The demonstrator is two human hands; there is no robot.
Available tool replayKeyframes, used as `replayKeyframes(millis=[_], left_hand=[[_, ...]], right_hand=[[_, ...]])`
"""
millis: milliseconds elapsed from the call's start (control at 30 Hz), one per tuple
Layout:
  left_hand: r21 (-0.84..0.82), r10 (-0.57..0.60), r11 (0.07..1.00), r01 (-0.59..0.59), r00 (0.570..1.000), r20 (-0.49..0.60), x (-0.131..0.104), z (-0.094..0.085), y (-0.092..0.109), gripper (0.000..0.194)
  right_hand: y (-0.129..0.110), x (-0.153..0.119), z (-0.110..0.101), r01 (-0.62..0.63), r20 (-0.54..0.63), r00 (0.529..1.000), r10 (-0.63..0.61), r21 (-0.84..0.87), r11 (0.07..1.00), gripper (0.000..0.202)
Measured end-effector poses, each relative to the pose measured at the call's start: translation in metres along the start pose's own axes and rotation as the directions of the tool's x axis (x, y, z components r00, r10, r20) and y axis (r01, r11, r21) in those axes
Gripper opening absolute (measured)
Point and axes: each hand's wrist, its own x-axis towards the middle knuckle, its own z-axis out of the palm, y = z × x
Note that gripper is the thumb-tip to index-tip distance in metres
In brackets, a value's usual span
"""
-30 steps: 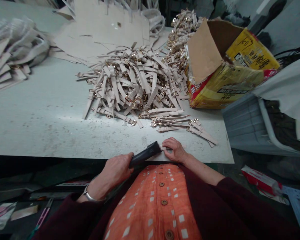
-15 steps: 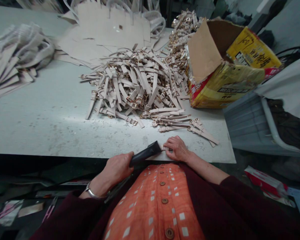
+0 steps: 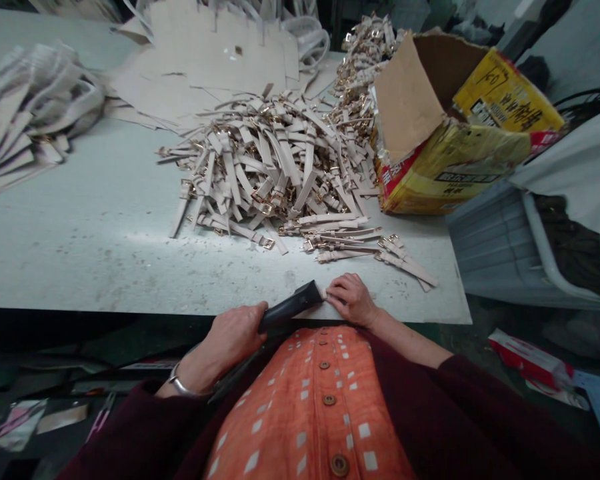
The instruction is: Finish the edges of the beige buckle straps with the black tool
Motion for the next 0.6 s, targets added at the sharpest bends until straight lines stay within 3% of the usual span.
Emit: replayKeyframes(millis=[167, 433, 600], left_hand=[[-0.003, -0.001, 1.000, 0.001, 1.000, -0.006, 0.000, 0.001, 0.000, 0.031], [-0.019, -0.001, 1.000, 0.001, 1.000, -0.004, 0.001, 0.004, -0.001, 0.031], [-0.026, -0.013, 1.000, 0.013, 1.000, 0.000, 0.000, 0.003, 0.000, 0.030]], right_hand=[[0.000, -0.002, 0.002, 0.029, -0.008, 1.000, -0.029, -0.017, 0.999, 0.010], [-0.004, 0.014, -0.009, -0.062, 0.145, 0.989, 0.040, 0.152, 0.986, 0.013], [-0.003, 0.014, -0.013, -0.216, 0.063, 0.976, 0.207, 0.305, 0.928, 0.016]])
